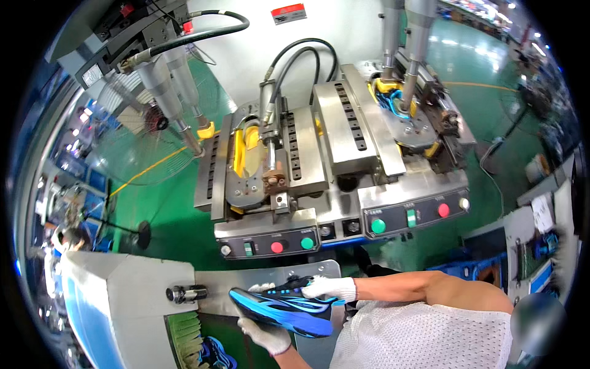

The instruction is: The person places shoes into an industrial press machine, operates the machine with buttons, removes the shoes, and uses a handheld scanner on them before placing them on a conveyor.

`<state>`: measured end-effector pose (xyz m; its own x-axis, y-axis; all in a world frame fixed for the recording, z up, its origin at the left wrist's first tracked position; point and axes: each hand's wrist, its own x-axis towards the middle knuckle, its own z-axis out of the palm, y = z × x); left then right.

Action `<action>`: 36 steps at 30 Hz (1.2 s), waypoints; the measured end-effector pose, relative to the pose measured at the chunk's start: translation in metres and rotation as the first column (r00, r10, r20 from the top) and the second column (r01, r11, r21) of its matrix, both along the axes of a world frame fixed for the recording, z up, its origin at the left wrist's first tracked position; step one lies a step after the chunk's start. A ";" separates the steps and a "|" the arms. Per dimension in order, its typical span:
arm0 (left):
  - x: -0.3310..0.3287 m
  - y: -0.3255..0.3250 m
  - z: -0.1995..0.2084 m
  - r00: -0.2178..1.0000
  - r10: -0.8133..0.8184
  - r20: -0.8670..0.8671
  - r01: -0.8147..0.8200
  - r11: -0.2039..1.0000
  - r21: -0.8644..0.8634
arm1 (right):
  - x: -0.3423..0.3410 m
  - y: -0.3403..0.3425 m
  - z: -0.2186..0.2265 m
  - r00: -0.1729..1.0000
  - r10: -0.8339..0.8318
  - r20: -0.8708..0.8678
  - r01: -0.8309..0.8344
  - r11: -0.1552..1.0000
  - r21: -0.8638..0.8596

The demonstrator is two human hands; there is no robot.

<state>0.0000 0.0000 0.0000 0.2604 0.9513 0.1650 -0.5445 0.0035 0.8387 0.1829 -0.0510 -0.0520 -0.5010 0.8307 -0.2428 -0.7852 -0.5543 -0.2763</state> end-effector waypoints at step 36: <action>-0.014 0.008 -0.169 0.684 0.321 -0.655 -0.655 0.664 -0.359 | 0.201 0.476 -0.007 -0.097 -0.144 0.985 0.182 0.970 0.160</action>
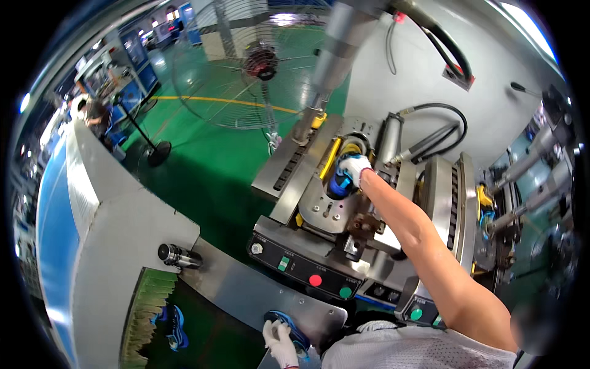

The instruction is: The person places shoes into an industrial press machine, operates the machine with buttons, removes the shoes, and uses a handheld scanner on them before placing them on a conveyor.

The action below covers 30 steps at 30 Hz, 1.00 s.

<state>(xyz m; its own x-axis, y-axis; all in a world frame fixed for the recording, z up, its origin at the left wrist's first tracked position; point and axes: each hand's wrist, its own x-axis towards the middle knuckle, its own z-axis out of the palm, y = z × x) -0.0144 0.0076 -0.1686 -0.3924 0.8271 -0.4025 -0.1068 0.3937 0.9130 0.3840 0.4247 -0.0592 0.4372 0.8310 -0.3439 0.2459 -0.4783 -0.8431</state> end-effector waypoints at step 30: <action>-0.066 -0.077 -0.030 0.942 0.292 -0.164 -0.304 0.951 -0.056 | -0.077 -0.056 -0.003 0.690 -0.158 0.706 -0.203 0.894 0.399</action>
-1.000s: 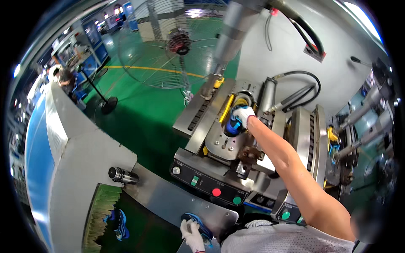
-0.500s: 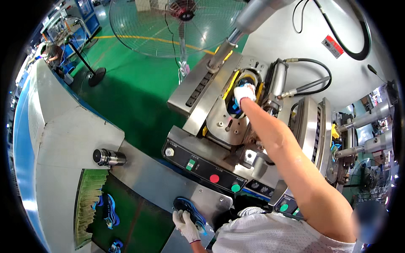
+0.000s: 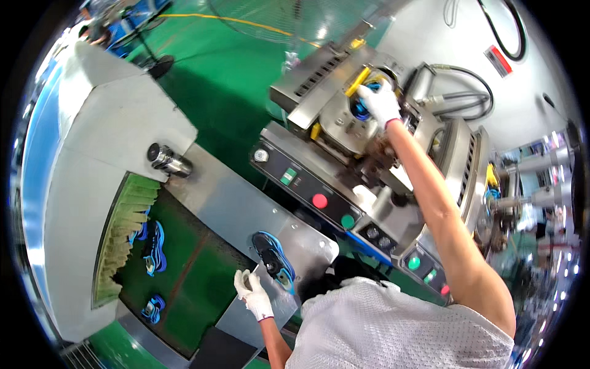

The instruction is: The person places shoes into an industrial press machine, operates the machine with buttons, removes the shoes, and uses a handheld scanner on them before placing them on a conveyor.

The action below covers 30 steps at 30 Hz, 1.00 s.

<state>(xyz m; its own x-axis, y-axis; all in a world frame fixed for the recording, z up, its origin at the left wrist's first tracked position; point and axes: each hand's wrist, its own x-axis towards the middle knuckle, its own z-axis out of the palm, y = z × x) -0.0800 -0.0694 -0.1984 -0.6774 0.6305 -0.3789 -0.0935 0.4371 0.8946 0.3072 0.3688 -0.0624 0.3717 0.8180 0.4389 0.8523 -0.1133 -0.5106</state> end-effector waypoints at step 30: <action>0.033 -0.055 -0.029 0.684 -0.685 -0.251 0.517 0.698 -0.496 | -0.030 -0.562 -0.141 0.845 -0.100 -0.525 -0.417 0.489 -0.766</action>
